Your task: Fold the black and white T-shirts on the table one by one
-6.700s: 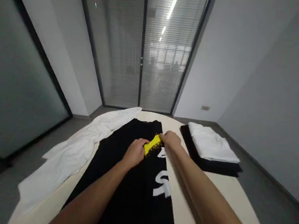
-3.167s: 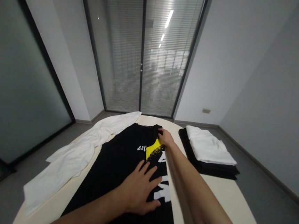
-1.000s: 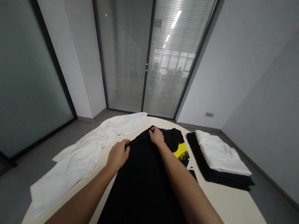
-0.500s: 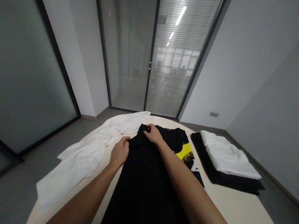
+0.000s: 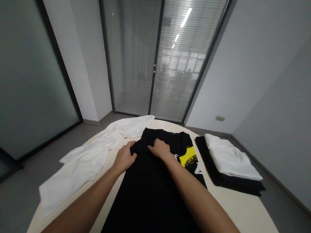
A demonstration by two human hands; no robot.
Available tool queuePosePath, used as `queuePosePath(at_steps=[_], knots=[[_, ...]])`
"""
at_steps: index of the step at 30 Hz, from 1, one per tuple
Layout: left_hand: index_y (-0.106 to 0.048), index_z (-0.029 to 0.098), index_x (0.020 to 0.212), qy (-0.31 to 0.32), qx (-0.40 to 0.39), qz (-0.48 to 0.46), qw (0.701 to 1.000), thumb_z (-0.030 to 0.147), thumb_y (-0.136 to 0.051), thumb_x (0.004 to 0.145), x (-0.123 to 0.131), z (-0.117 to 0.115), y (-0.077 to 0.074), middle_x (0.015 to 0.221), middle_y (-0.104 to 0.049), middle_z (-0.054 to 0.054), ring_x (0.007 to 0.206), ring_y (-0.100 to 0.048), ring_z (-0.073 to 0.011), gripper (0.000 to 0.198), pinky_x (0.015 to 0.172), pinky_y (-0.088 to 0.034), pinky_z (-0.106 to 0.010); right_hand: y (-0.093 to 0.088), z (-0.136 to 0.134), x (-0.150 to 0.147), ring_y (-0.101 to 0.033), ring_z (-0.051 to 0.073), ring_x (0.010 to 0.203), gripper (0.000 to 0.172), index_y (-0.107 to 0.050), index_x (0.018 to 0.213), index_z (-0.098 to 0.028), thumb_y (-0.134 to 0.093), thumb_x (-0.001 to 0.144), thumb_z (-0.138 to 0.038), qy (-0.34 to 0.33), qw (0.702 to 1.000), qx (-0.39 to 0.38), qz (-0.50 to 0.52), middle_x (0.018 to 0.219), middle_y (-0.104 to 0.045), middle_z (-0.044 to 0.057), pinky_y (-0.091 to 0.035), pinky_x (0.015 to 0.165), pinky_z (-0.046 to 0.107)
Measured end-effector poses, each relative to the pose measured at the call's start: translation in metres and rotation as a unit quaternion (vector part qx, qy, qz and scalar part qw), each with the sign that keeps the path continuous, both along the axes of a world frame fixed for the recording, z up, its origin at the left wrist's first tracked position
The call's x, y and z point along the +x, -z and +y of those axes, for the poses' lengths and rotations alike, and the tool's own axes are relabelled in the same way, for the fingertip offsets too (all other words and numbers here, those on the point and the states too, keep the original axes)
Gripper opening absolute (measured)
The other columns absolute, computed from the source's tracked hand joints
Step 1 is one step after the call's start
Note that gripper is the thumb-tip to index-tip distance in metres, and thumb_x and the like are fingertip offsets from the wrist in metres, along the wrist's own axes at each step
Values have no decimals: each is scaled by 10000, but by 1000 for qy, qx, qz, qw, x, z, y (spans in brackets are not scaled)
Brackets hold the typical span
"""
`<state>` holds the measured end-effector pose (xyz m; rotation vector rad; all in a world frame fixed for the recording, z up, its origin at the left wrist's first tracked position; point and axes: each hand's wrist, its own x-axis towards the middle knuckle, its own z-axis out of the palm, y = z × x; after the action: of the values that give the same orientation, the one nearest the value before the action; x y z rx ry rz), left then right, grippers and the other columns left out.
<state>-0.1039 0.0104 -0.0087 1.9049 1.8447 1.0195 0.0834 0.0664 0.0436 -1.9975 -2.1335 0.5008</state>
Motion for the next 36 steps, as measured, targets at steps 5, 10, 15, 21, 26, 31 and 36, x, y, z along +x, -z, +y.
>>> queuePosePath(at_steps=[5, 10, 15, 21, 26, 31, 36], knots=[[-552, 209, 1324, 9, 18, 15, 1000, 136, -651, 819, -2, 3, 6, 1200, -696, -93, 1124, -650, -245, 519, 988, -493, -370, 9, -3, -1, -685, 300, 1028, 191, -682, 889, -173, -664, 872, -363, 13, 997, 40, 72, 1025, -736, 149, -486, 903, 406], [-561, 200, 1301, 18, 21, 19, 999, 84, -607, 845, -3, 4, 7, 1133, -731, -69, 1089, -666, -218, 473, 975, -497, -350, 6, 18, 15, -668, 202, 1031, 226, -582, 1160, -201, -484, 982, -298, 48, 978, 96, 179, 1105, -707, 95, -487, 888, 299], [-621, 216, 1153, 11, 21, 31, 999, 174, -587, 907, 0, 2, 3, 1030, -738, -53, 1046, -675, -217, 253, 932, -505, -335, 12, 31, 33, -696, 168, 868, 266, -545, 1219, -198, -475, 977, -283, 76, 960, 72, 259, 1028, -701, 67, -542, 768, 279], [-605, 227, 980, -5, 23, 67, 997, 163, -574, 876, 2, -2, -2, 889, -670, -30, 939, -649, -227, 126, 838, -484, -318, 18, 20, 32, -616, 123, 523, 351, -593, 1164, -181, -712, 839, -239, 56, 950, -8, 308, 639, -610, -44, -516, 552, 225], [-573, 225, 1029, -12, 28, 77, 997, 144, -533, 881, 2, -2, -1, 846, -630, -27, 861, -631, -224, 174, 767, -460, -308, 7, 16, 25, -620, 100, 606, 274, -538, 1228, -221, -537, 970, -312, 71, 938, 2, 340, 800, -644, -11, -554, 592, 229], [-618, 240, 1005, 14, 30, 76, 997, 113, -537, 862, 2, -4, -3, 890, -667, -22, 882, -632, -215, 208, 782, -448, -297, 4, 4, 30, -655, 162, 746, 354, -589, 1152, -215, -724, 833, -286, 77, 953, -10, 291, 850, -651, 22, -565, 694, 301], [-669, 235, 940, 11, 27, 64, 998, 119, -543, 852, 5, -6, -9, 888, -700, -23, 891, -637, -214, 192, 794, -442, -294, 1, -18, 26, -585, 278, 1068, 214, -697, 890, -190, -685, 850, -400, 21, 992, 124, 14, 1129, -613, 137, -485, 876, 385]])
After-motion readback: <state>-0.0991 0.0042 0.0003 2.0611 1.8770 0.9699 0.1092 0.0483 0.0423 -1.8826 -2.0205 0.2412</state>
